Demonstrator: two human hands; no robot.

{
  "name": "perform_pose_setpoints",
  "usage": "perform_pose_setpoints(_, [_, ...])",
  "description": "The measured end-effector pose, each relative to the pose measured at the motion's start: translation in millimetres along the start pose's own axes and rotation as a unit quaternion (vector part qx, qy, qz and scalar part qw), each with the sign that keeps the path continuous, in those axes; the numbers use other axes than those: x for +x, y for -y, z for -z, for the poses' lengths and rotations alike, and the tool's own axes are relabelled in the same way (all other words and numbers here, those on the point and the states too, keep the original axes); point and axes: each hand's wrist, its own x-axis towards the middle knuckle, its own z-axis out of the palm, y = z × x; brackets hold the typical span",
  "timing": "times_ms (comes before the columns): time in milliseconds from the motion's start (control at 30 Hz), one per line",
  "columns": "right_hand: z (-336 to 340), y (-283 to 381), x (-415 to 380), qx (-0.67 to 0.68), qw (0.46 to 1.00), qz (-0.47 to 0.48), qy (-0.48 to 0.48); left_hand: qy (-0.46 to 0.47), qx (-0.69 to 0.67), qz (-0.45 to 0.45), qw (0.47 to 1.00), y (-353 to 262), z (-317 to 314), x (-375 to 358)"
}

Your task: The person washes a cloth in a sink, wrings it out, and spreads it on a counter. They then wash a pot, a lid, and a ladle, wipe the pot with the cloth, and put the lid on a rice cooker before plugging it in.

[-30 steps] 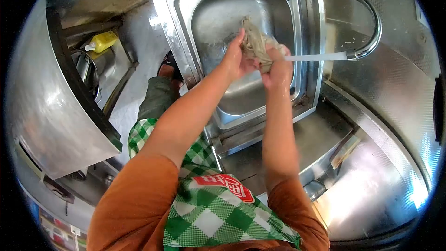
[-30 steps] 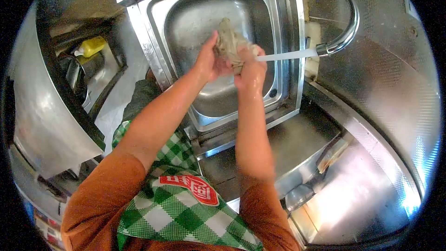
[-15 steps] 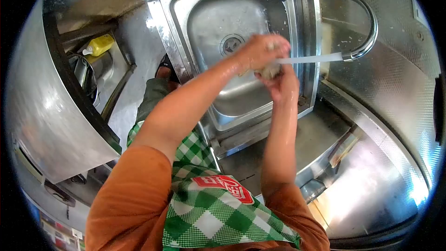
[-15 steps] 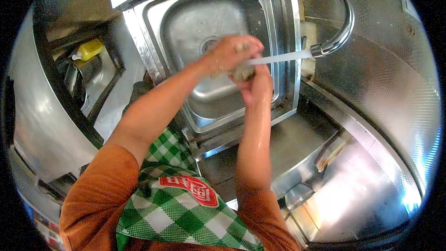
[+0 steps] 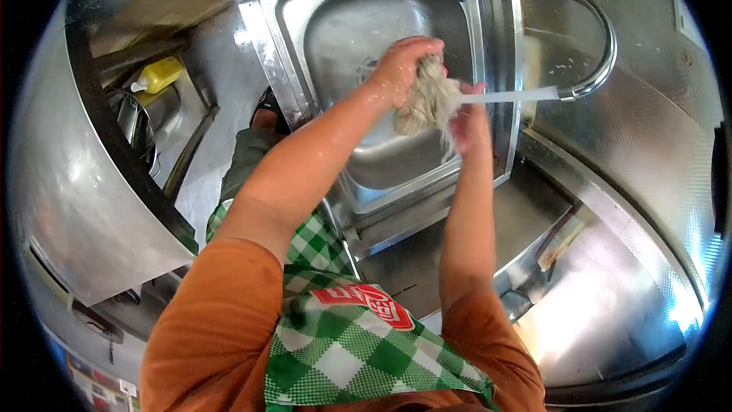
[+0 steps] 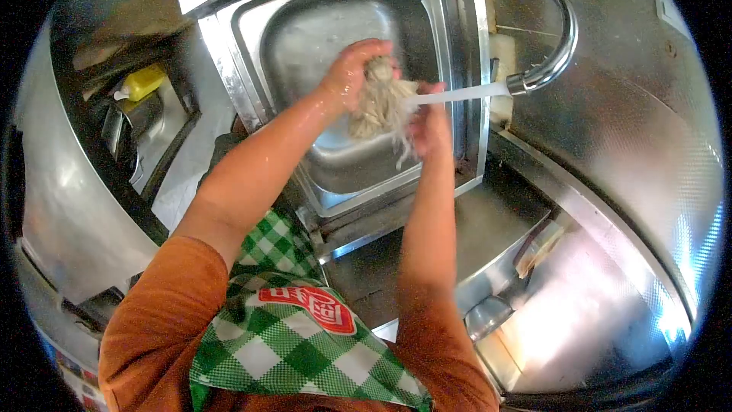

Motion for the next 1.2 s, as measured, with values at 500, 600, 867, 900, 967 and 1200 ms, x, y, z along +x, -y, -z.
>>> perform_pose_setpoints(500, [-61, -33, 46, -0.623, 0.752, 0.149, 0.153, -0.033, 0.616, -0.157, 0.771, 25, 57, 61])
perform_pose_setpoints(600, [-64, -44, 45, -0.487, 0.851, 0.182, 0.081, -0.069, 0.593, -0.115, 0.794, 2, 18, 45])
perform_pose_setpoints(867, [-81, -9, 5, 0.025, 0.995, -0.039, 0.090, -0.031, 0.318, -0.216, 0.923, -49, -50, 69])
perform_pose_setpoints(900, [-77, -10, 8, 0.071, 0.992, -0.045, 0.095, 0.031, 0.307, -0.223, 0.925, -54, -62, 64])
perform_pose_setpoints(967, [-67, -3, 2, 0.131, 0.985, -0.034, 0.110, 0.026, 0.527, -0.310, 0.791, -41, -57, 63])
perform_pose_setpoints(1200, [-41, -1, -30, 0.342, 0.913, -0.016, 0.221, 0.010, 0.543, -0.382, 0.747, -28, -38, 46])
